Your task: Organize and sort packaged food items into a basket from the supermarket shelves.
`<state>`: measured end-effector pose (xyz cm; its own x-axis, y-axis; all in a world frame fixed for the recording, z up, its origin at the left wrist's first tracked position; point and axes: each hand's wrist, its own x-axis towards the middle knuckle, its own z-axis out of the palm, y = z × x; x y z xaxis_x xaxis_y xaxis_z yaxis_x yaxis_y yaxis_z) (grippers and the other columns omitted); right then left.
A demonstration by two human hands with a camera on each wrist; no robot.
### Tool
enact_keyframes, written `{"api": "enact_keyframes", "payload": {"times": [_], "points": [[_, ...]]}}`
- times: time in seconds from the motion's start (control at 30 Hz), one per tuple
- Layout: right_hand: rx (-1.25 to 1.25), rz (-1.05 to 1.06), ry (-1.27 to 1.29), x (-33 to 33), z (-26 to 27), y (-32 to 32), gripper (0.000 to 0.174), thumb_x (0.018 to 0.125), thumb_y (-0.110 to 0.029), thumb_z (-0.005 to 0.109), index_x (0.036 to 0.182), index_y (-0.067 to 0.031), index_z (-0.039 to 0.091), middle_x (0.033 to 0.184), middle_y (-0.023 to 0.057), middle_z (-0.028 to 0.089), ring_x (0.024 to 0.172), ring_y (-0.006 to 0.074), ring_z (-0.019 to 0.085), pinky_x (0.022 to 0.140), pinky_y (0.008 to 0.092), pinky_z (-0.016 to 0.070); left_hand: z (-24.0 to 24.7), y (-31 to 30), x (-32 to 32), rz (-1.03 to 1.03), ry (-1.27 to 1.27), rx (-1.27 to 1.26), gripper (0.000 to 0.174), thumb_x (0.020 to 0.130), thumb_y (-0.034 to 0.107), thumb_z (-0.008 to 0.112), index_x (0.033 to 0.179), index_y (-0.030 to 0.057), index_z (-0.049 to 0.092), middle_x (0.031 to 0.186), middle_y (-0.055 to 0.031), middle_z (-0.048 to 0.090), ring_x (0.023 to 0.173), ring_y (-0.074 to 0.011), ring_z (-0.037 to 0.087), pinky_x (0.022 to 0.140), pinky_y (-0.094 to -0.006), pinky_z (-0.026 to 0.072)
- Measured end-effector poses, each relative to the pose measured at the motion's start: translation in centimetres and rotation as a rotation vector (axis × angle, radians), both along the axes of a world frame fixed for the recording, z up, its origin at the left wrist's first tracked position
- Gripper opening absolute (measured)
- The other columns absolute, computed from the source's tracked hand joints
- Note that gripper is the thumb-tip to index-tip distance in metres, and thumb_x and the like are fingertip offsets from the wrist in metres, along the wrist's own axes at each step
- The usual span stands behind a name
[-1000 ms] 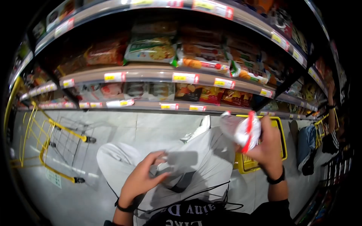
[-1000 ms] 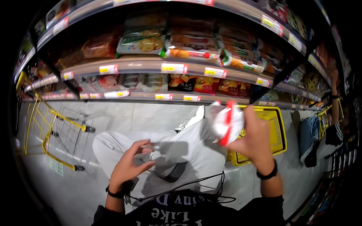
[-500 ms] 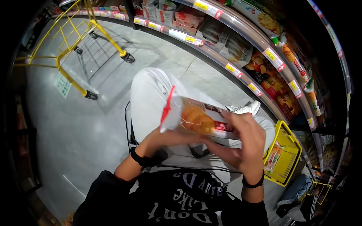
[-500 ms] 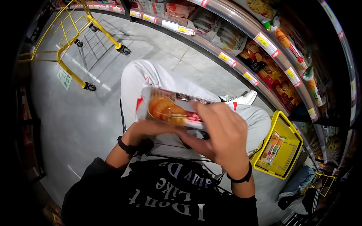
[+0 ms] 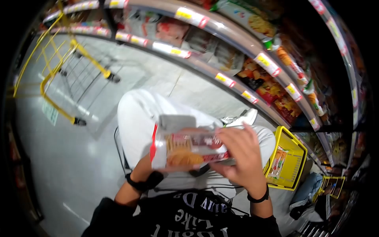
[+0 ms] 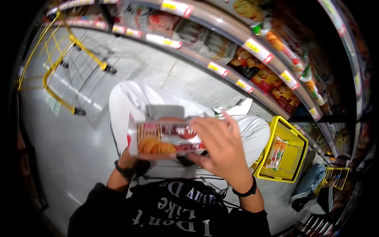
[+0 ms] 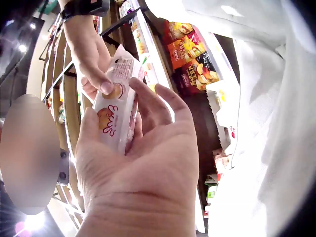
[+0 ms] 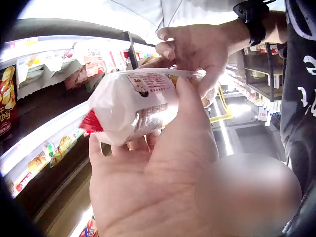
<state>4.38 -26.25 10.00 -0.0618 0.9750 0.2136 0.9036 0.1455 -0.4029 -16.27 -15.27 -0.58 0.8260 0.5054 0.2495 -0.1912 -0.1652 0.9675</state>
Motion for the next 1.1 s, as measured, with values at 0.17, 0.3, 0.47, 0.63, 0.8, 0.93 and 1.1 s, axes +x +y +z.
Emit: {"api": "enact_keyframes", "payload": {"times": [0.17, 0.3, 0.47, 0.63, 0.8, 0.93, 1.1], "points": [[0.031, 0.0, -0.129, 2.7, 1.7, -0.3, 0.066, 0.068, -0.019, 0.081, 0.129, -0.0035, 0.06, 0.128, 0.0112, 0.063, 0.117, 0.028, 0.061, 0.11, 0.0529, 0.0384, 2.6, 2.0, -1.6, -0.173, 0.255, -0.245, 0.067, 0.078, 0.008, 0.086, 0.138, 0.0027, 0.056, 0.12, -0.0134, 0.07, 0.115, -0.0259, 0.065, 0.102, -0.0393, 0.0498], [0.224, -0.275, -0.503, 9.8, 6.6, -0.1, 0.065, 0.07, -0.017, 0.077, 0.131, -0.0045, 0.058, 0.127, 0.0126, 0.063, 0.118, 0.0291, 0.06, 0.113, 0.0592, 0.0327, 1.6, 4.6, -3.4, -0.143, 0.16, -0.242, 0.057, 0.084, -0.004, 0.075, 0.136, -0.0028, 0.054, 0.11, -0.0158, 0.072, 0.112, -0.0231, 0.065, 0.1, -0.0385, 0.0489], [0.399, -0.521, -0.562, 22.7, 11.4, 3.1, 0.067, 0.07, -0.018, 0.078, 0.134, -0.0087, 0.059, 0.122, 0.0153, 0.066, 0.115, 0.0338, 0.062, 0.115, 0.0601, 0.0268, -3.5, 5.2, -4.9, -0.057, -0.134, -0.579, 0.047, 0.09, -0.011, 0.061, 0.135, -0.0084, 0.049, 0.104, -0.0194, 0.068, 0.105, -0.0256, 0.067, 0.095, -0.0369, 0.0517], [0.316, -0.564, -0.176, 34.6, 10.2, 9.6, 0.071, 0.08, -0.025, 0.085, 0.14, -0.0043, 0.055, 0.127, 0.0183, 0.066, 0.114, 0.0307, 0.065, 0.097, 0.0364, 0.0526, -2.5, 5.5, -3.6, -0.087, 0.002, -0.461, 0.042, 0.096, 0.008, 0.065, 0.133, -0.0053, 0.051, 0.104, -0.0191, 0.069, 0.101, -0.0261, 0.068, 0.093, -0.0395, 0.0545], [0.251, -0.492, -0.237, 36.5, 8.5, 12.9, 0.075, 0.081, -0.029, 0.086, 0.144, -0.0049, 0.052, 0.131, 0.0196, 0.064, 0.117, 0.0306, 0.064, 0.1, 0.04, 0.0526, -2.4, 5.3, -4.1, -0.052, -0.016, -0.551, 0.037, 0.098, -0.003, 0.057, 0.135, -0.0062, 0.051, 0.106, -0.0186, 0.07, 0.103, -0.0252, 0.068, 0.096, -0.039, 0.0529], [0.042, -0.645, 0.23, 36.7, 7.6, 14.1, 0.073, 0.084, -0.03, 0.085, 0.145, -0.007, 0.051, 0.126, 0.0163, 0.065, 0.114, 0.0255, 0.064, 0.096, 0.0373, 0.0542, -2.3, 5.4, -3.6, -0.05, -0.016, -0.536, 0.036, 0.099, -0.001, 0.055, 0.134, -0.006, 0.051, 0.105, -0.0195, 0.07, 0.101, -0.0266, 0.069, 0.095, -0.0403, 0.0522], [0.161, -0.596, 0.021, 36.2, 7.5, 13.3, 0.071, 0.089, -0.03, 0.08, 0.148, -0.0073, 0.046, 0.128, 0.0151, 0.064, 0.096, 0.0197, 0.07, 0.085, 0.0332, 0.058, -2.5, 5.7, -3.4, -0.064, 0.007, -0.565, 0.036, 0.1, 0.003, 0.056, 0.135, -0.0059, 0.051, 0.105, -0.0204, 0.07, 0.101, -0.0276, 0.068, 0.096, -0.0421, 0.0512]]}}
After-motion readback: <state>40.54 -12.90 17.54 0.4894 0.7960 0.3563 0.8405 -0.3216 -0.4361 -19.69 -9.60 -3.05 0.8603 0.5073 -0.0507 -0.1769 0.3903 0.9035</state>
